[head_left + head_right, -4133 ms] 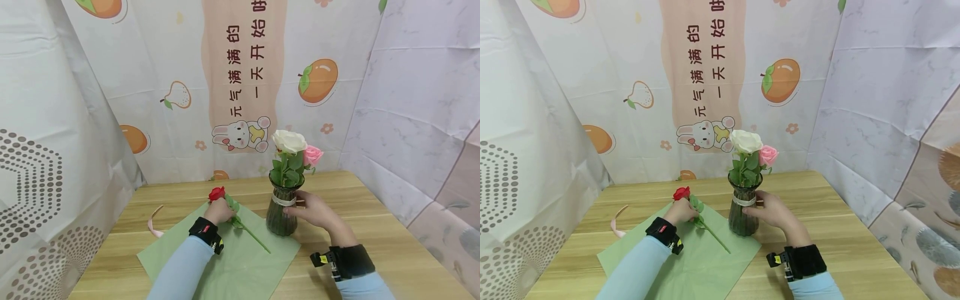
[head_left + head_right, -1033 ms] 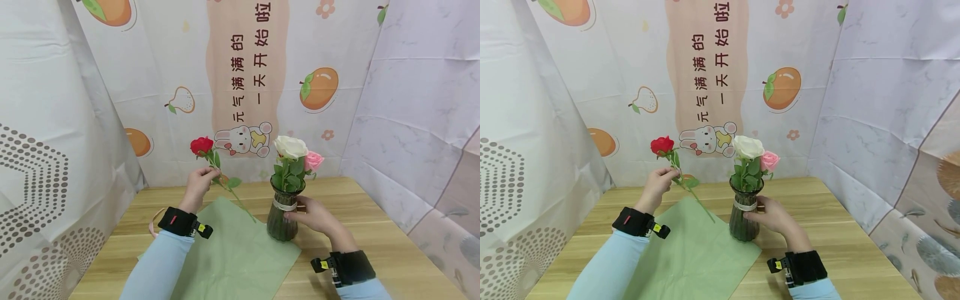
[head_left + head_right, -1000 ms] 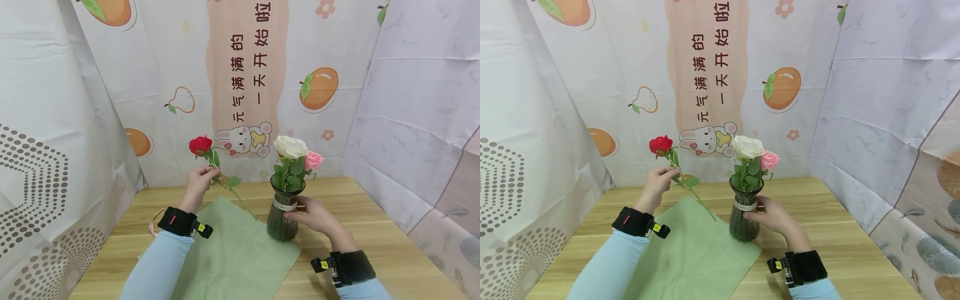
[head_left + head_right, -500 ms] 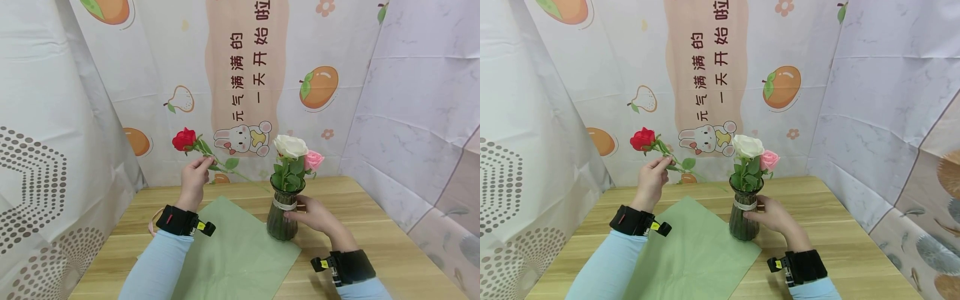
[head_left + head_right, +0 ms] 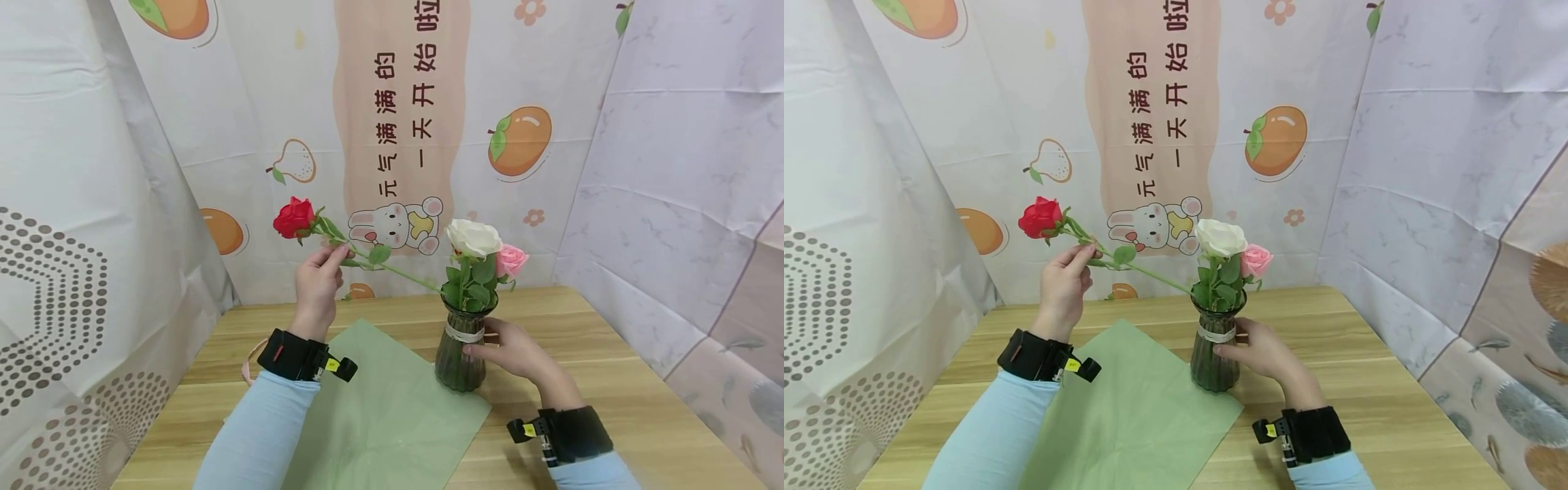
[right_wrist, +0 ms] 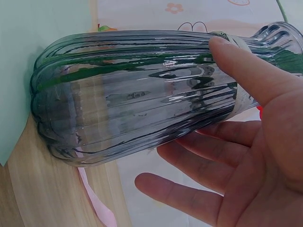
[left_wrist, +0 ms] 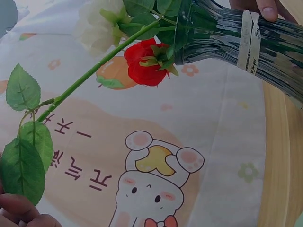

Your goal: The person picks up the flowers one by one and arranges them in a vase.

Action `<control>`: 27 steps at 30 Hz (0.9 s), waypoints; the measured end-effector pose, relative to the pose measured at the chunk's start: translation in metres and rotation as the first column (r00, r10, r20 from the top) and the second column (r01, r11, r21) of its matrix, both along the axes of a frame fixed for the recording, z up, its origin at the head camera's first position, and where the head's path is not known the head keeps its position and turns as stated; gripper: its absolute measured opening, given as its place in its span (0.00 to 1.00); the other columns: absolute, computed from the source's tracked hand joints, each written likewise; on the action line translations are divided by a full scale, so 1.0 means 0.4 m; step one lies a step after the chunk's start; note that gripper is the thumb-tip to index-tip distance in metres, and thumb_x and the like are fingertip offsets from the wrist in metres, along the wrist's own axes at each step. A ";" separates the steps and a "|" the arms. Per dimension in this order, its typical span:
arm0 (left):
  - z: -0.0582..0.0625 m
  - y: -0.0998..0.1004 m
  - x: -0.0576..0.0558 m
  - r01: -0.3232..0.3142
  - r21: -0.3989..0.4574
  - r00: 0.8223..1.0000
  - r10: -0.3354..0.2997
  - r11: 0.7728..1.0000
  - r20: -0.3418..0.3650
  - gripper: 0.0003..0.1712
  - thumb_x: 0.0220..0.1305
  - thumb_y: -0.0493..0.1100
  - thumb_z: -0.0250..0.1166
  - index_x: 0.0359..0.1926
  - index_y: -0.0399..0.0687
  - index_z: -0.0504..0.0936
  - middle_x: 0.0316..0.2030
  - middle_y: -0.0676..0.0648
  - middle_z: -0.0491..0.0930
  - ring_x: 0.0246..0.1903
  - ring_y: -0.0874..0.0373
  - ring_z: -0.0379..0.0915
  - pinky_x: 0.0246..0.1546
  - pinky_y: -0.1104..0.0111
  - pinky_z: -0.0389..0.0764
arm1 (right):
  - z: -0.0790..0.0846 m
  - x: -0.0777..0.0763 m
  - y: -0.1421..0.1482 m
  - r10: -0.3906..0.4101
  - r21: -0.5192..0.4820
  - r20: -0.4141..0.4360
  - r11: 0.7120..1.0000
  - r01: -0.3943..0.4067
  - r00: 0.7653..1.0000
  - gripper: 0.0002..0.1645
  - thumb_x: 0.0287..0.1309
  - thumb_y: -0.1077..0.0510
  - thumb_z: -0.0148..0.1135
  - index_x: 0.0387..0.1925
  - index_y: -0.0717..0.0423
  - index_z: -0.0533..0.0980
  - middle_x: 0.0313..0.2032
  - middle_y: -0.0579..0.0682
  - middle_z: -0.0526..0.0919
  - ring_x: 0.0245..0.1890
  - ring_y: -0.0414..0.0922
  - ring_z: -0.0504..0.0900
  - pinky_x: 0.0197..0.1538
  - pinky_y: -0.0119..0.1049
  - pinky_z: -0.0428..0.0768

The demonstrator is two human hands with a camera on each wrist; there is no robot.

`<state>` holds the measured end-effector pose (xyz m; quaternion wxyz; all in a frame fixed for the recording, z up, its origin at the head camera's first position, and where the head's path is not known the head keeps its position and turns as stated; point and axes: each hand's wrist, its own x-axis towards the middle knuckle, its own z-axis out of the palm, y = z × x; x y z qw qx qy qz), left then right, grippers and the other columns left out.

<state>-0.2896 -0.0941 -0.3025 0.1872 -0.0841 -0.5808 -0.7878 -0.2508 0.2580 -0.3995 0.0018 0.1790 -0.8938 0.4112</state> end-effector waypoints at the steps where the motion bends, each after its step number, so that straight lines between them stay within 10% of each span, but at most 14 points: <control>1: 0.001 0.003 0.000 -0.003 -0.010 1.000 0.003 1.000 0.000 0.12 0.68 0.46 0.71 0.41 0.40 0.88 0.31 0.50 0.84 0.18 0.60 0.52 0.23 0.71 0.56 | 0.000 0.000 0.000 0.001 0.000 0.000 1.000 -0.001 1.000 0.46 0.61 0.43 0.72 0.67 0.70 0.67 0.60 0.66 0.77 0.57 0.64 0.79 0.53 0.52 0.81; 14: 0.007 0.071 -0.008 -0.015 -0.206 0.999 0.008 0.978 -0.034 0.14 0.68 0.47 0.70 0.45 0.40 0.89 0.35 0.50 0.87 0.30 0.59 0.68 0.28 0.70 0.63 | -0.006 0.001 0.001 -0.005 -0.002 0.008 1.000 0.005 1.000 0.47 0.61 0.42 0.72 0.68 0.70 0.67 0.60 0.66 0.77 0.57 0.64 0.79 0.53 0.52 0.81; 27: 0.017 0.137 -0.012 -0.042 -0.471 0.982 -0.051 0.881 -0.183 0.11 0.68 0.44 0.68 0.39 0.40 0.90 0.32 0.48 0.87 0.37 0.55 0.77 0.36 0.64 0.74 | -0.004 -0.002 0.002 -0.015 -0.003 0.027 1.000 0.015 1.000 0.48 0.61 0.41 0.71 0.69 0.68 0.66 0.61 0.66 0.77 0.58 0.64 0.78 0.54 0.53 0.81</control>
